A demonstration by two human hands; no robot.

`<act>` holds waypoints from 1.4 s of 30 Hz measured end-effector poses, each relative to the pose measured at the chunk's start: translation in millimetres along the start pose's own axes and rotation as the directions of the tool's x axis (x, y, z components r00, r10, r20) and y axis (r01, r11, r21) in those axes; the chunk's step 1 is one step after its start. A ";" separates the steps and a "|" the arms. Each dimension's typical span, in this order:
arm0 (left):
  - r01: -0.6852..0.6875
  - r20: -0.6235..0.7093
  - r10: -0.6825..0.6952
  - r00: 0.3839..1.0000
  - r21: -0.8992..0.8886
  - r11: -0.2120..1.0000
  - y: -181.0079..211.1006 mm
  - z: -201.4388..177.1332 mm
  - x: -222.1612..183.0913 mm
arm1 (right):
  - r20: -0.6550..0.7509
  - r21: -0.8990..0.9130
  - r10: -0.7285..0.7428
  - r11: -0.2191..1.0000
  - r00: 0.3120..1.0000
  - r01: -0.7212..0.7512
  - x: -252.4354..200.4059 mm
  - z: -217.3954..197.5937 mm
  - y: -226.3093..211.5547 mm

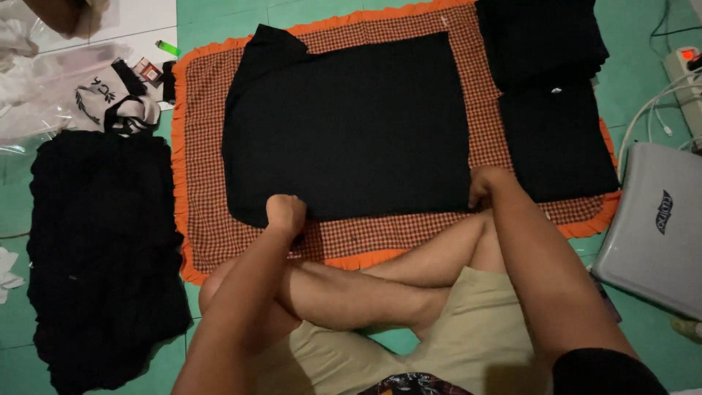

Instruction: A person sitting on the floor carefully smooths out and folds a black t-shirt on a checkered mat.

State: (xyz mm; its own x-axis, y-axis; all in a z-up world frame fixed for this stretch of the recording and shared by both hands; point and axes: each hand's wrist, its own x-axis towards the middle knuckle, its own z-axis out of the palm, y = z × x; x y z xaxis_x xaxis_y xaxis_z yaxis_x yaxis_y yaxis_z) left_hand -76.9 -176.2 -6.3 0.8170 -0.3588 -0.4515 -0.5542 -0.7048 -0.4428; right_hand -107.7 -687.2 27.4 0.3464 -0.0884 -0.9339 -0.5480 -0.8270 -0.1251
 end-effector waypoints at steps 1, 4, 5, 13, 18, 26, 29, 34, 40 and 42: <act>0.000 0.000 0.000 1.000 0.001 1.000 3.4 9.5 8.5 | 0.000 0.001 -0.001 1.000 1.000 0.001 9.4 1.0 2.7; -0.041 0.040 0.040 0.998 0.015 0.999 11.8 24.0 21.0 | -0.001 -0.093 0.034 0.995 0.999 -0.034 31.5 4.0 5.5; -0.040 0.051 0.039 0.998 0.025 0.999 13.3 18.4 18.6 | -0.043 -0.211 0.048 0.976 0.998 -0.056 34.9 2.8 3.2; -0.017 0.197 0.047 0.979 -0.151 0.988 -10.2 -71.7 -28.8 | -0.324 -0.292 0.052 0.944 0.944 -0.153 -76.0 21.7 -41.9; 0.038 0.113 0.022 0.993 -0.498 0.866 -41.2 -142.8 -55.6 | -0.751 -0.504 -0.405 0.862 0.521 -0.057 -58.6 10.2 -57.5; -0.048 -0.005 0.054 0.999 -0.544 0.838 -35.5 -103.8 -18.9 | -0.647 -0.664 -0.721 0.693 0.247 0.282 -28.9 60.4 -129.3; -0.038 0.027 0.064 0.998 -0.565 0.824 -40.1 -90.2 -14.1 | -0.713 -0.591 -0.630 0.776 0.307 0.219 -20.7 52.8 -108.8; -0.034 0.020 0.060 0.998 -0.627 0.778 -37.5 -71.2 3.1 | -0.749 -0.191 -0.168 0.981 0.641 0.033 -2.2 33.6 -63.3; 0.060 0.134 0.060 0.989 -0.738 0.672 -56.9 -84.2 9.8 | -0.885 -0.186 -0.187 0.982 0.426 0.044 5.3 44.3 -82.3; 0.093 0.084 -0.044 0.995 -0.783 0.615 -72.1 -92.6 6.8 | -0.798 -0.559 -0.587 0.805 0.135 0.198 1.2 57.0 -107.6</act>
State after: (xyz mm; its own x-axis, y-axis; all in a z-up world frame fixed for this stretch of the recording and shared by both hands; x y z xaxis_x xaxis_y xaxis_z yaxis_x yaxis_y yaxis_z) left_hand -16.7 -184.5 94.3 0.8242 -0.2747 -0.4952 -0.1399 -0.9461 0.2920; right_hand -91.7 -566.7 20.7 0.9762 0.0306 0.2149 0.0527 -0.9938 -0.0980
